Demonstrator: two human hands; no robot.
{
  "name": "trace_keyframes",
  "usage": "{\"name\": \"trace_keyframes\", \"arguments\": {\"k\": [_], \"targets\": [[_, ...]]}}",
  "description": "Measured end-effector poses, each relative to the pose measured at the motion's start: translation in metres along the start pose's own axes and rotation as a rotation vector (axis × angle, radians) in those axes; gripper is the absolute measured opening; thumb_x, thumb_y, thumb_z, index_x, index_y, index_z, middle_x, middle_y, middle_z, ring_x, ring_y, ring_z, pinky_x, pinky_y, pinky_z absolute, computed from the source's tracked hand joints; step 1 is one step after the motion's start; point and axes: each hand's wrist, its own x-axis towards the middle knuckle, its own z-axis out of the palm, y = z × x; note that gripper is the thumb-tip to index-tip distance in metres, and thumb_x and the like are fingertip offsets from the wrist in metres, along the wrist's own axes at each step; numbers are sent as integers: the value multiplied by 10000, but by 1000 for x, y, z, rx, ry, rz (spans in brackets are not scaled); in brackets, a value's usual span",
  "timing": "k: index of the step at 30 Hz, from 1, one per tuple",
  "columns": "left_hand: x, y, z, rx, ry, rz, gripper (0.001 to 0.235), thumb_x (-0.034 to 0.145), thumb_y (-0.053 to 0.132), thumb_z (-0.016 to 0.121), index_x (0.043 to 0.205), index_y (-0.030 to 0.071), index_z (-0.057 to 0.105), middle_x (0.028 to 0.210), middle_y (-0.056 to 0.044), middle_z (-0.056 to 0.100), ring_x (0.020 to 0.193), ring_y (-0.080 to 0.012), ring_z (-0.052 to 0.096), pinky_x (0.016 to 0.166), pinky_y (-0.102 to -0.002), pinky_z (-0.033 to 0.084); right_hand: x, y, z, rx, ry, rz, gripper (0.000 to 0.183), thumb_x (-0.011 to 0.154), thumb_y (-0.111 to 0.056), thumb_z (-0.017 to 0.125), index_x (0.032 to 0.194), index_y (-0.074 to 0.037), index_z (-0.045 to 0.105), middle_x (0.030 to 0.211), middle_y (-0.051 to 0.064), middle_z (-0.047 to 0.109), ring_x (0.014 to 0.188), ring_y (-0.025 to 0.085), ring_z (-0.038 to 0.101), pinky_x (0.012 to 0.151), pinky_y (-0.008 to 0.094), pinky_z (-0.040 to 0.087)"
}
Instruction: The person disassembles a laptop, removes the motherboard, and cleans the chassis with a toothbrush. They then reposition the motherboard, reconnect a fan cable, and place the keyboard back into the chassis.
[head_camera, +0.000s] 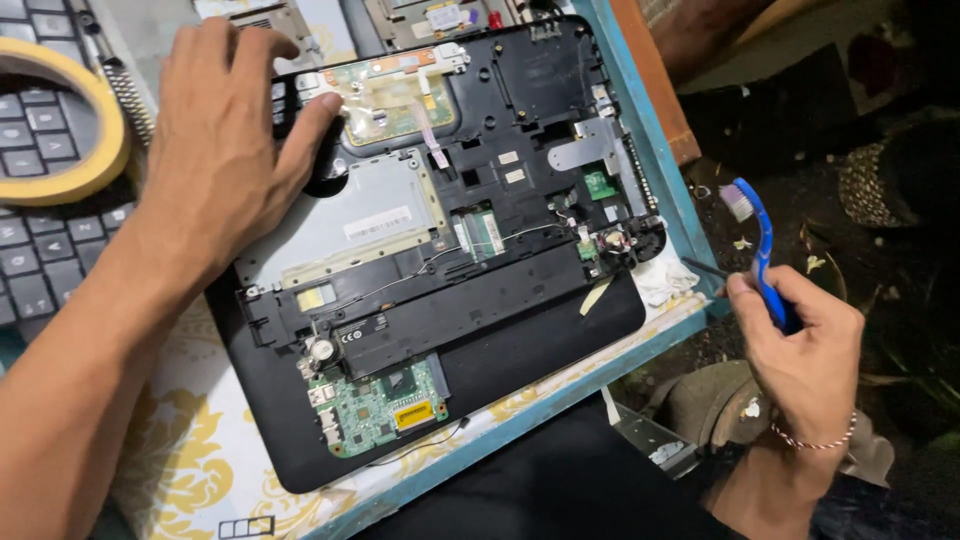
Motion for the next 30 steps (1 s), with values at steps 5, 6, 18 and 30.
{"name": "trace_keyframes", "arguments": {"k": [5, 6, 18, 30], "targets": [[-2, -1, -1, -39, 8, -30, 340, 1129, 170, 706, 1259, -125, 599, 1128, -256, 491, 1048, -388, 494, 935, -481, 440, 0, -3, 5, -12, -137, -34, 160, 942, 29, 691, 1085, 29, 763, 565, 47, 532, 447, 122, 373, 408, 245, 235], [-3, -1, -2, -54, 16, -28, 323, 1117, 157, 709, 1250, -114, 594, 1138, -251, 495, 1051, -389, 498, 942, -486, 438, -2, -9, 8, 1, -119, -106, 181, 892, 75, 704, 1068, 86, 745, 735, 105, 632, 516, 139, 447, 467, 243, 319], [-2, -2, 0, -61, 16, -45, 314, 1122, 185, 682, 1244, -92, 597, 1125, -228, 505, 1038, -359, 503, 943, -477, 444, 0, -21, 35, 148, -289, -324, 288, 730, -25, 816, 1016, -34, 782, 696, 42, 706, 494, 84, 485, 434, 211, 332], [-2, -3, 0, -55, -17, -75, 327, 1137, 201, 655, 1250, -101, 600, 1118, -225, 492, 1032, -351, 495, 940, -475, 447, 25, -39, 36, 31, -421, -551, 334, 687, 8, 787, 1015, -56, 774, 758, 9, 709, 550, 121, 550, 527, 266, 425]]}}
